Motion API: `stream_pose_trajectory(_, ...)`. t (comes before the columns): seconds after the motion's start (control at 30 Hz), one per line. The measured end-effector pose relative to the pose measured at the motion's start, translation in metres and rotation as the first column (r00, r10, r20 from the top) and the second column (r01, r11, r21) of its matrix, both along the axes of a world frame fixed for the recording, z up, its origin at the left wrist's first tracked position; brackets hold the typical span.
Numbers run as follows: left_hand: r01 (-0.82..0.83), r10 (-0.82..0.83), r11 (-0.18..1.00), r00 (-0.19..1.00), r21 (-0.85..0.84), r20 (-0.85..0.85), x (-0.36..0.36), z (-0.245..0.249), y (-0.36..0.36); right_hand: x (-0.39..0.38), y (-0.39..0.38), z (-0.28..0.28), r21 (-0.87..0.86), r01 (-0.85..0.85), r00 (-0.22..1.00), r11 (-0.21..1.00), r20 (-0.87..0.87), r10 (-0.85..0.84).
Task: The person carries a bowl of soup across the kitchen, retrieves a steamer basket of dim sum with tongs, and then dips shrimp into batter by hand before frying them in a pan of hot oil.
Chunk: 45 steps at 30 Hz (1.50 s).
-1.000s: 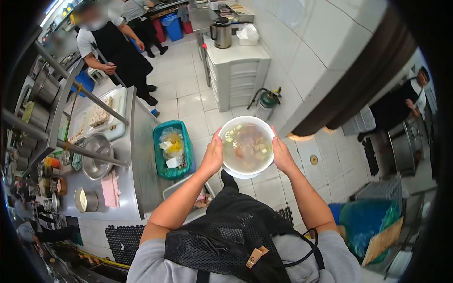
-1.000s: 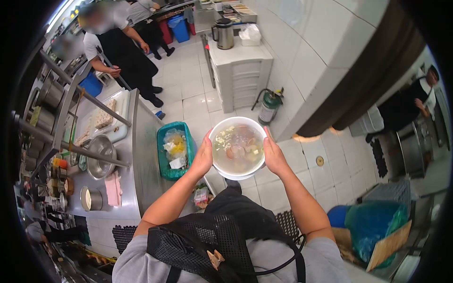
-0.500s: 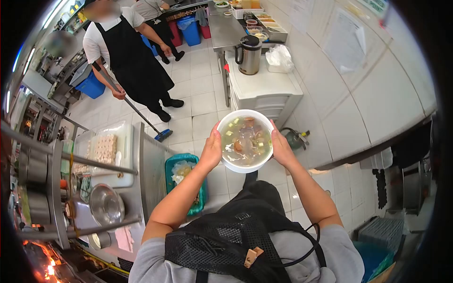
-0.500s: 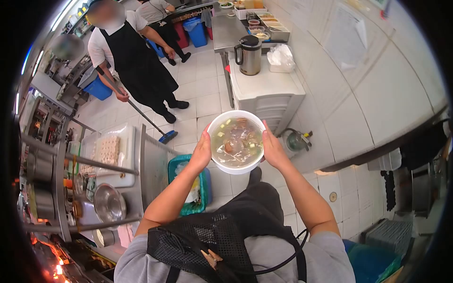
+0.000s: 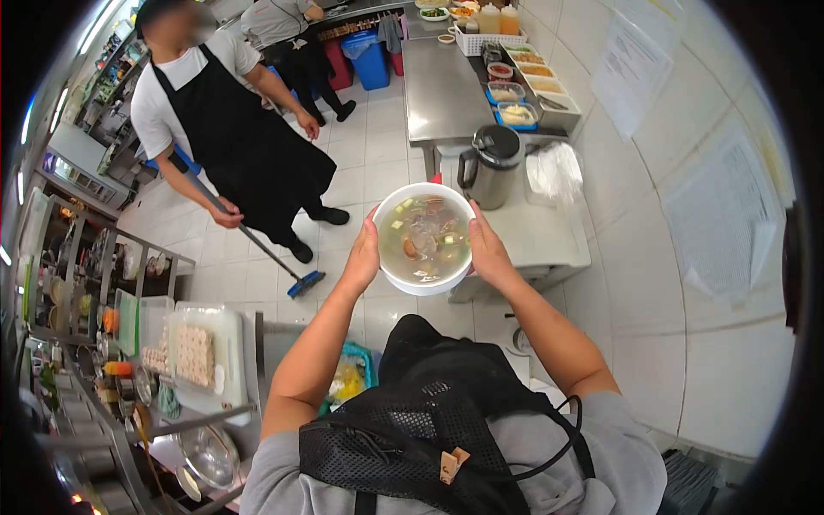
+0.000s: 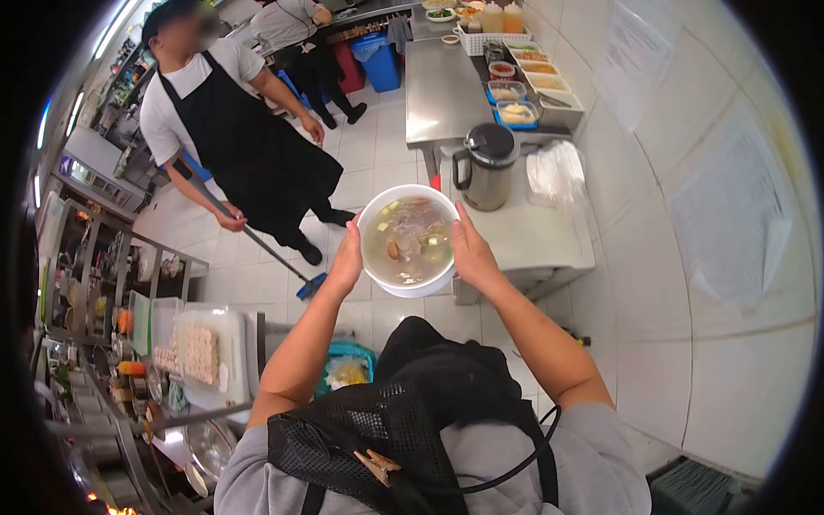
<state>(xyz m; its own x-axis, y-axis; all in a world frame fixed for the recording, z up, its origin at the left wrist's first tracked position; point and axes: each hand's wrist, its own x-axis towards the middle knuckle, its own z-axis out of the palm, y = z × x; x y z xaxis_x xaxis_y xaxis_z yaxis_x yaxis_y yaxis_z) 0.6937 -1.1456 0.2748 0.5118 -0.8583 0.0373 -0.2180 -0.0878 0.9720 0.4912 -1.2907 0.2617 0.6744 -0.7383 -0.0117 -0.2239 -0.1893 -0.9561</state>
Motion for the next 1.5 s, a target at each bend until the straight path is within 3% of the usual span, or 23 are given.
stream_pose_trajectory(0.13, 0.026, -0.027, 1.0, 0.999, 0.015, 0.037, 0.072, -0.007, -0.064, 0.063, -0.045, -0.001, 0.243, 0.021, 1.0, 0.97, 0.0, -0.022)
stream_pose_trajectory(0.17, 0.041, -0.042, 0.999, 0.999, 0.035, 0.029, 0.091, -0.006, -0.08, 0.085, -0.068, -0.048, 0.014, 0.053, 0.997, 0.998, 0.052, -0.054)
stream_pose_trajectory(0.27, 0.108, -0.111, 0.992, 0.992, 0.06, 0.055, 0.154, -0.008, -0.139, 0.127, -0.092, -0.033, 0.041, 0.116, 0.989, 0.992, 0.084, -0.119)
stream_pose_trajectory(0.3, 0.179, -0.183, 0.982, 0.979, 0.052, 0.094, 0.175, -0.009, -0.161, 0.15, -0.108, -0.039, -0.212, 0.156, 0.982, 0.965, 0.143, -0.127)
stream_pose_trajectory(0.33, 0.246, -0.251, 0.968, 0.96, 0.05, 0.128, 0.193, -0.011, -0.18, 0.161, -0.118, -0.045, -0.202, 0.176, 0.98, 0.964, 0.133, -0.151)
stream_pose_trajectory(0.37, 0.281, -0.284, 0.957, 0.958, 0.07, 0.036, 0.209, -0.013, -0.2, 0.169, -0.124, -0.05, 0.121, 0.174, 0.97, 0.977, 0.148, -0.191)
stream_pose_trajectory(0.4, 0.309, -0.312, 0.948, 0.949, 0.069, 0.038, 0.226, -0.015, -0.22, 0.181, -0.126, -0.038, 0.42, 0.152, 0.957, 0.895, 0.165, -0.24)
stream_pose_trajectory(0.53, 0.498, -0.498, 0.863, 0.867, 0.085, -0.018, 0.277, -0.029, -0.303, 0.218, -0.157, -0.046, 0.528, 0.244, 0.901, 0.814, 0.188, -0.392)
stream_pose_trajectory(0.63, 0.575, -0.575, 0.809, 0.817, 0.12, -0.039, 0.295, -0.042, -0.362, 0.238, -0.182, -0.055, 0.486, 0.341, 0.837, 0.804, 0.233, -0.496)
stream_pose_trajectory(0.8, 0.678, -0.676, 0.722, 0.734, 0.138, -0.072, 0.3, -0.057, -0.427, 0.253, -0.203, -0.066, 0.555, 0.477, 0.763, 0.681, 0.123, -0.634)
stream_pose_trajectory(1.0, 0.706, -0.698, 0.673, 0.705, 0.219, -0.126, 0.299, -0.081, -0.493, 0.265, -0.225, -0.049, 0.658, 0.519, 0.678, 0.546, 0.073, -0.732)
stream_pose_trajectory(1.2, 0.616, -0.594, 0.775, 0.787, 0.143, -0.169, 0.296, -0.072, -0.521, 0.268, -0.226, -0.04, 0.734, 0.506, 0.638, 0.453, 0.035, -0.769)
stream_pose_trajectory(1.27, 0.415, -0.42, 0.904, 0.907, 0.1, 0.039, 0.303, -0.073, -0.532, 0.263, -0.208, -0.051, 0.733, 0.534, 0.61, 0.422, 0.011, -0.792)
stream_pose_trajectory(1.33, 0.318, -0.307, 0.946, 0.941, -0.062, 0.145, 0.298, -0.036, -0.529, 0.243, -0.172, -0.062, 0.606, 0.387, 0.863, 0.695, 0.026, -0.504)
stream_pose_trajectory(1.37, 0.286, -0.258, 0.944, 0.951, -0.167, 0.169, 0.292, -0.015, -0.524, 0.228, -0.153, -0.059, 0.568, 0.291, 0.939, 0.769, -0.017, -0.343)
stream_pose_trajectory(1.4, 0.255, -0.209, 0.927, 0.96, -0.274, 0.186, 0.281, 0.009, -0.517, 0.212, -0.133, -0.053, 0.532, 0.185, 0.982, 0.826, -0.069, -0.176)
stream_pose_trajectory(1.43, 0.277, -0.229, 0.919, 0.954, -0.281, 0.193, 0.264, 0.037, -0.506, 0.196, -0.112, -0.052, 0.482, 0.193, 0.978, 0.854, -0.163, -0.13)
stream_pose_trajectory(1.47, 0.256, -0.225, 0.875, 0.966, -0.41, 0.124, 0.241, 0.065, -0.489, 0.178, -0.085, -0.054, 0.435, 0.2, 0.961, 0.878, -0.26, -0.091)
stream_pose_trajectory(1.5, 0.225, -0.234, 0.818, 0.971, -0.53, 0.05, 0.215, 0.086, -0.47, 0.158, -0.053, -0.078, 0.384, 0.281, 0.936, 0.879, -0.313, -0.163)
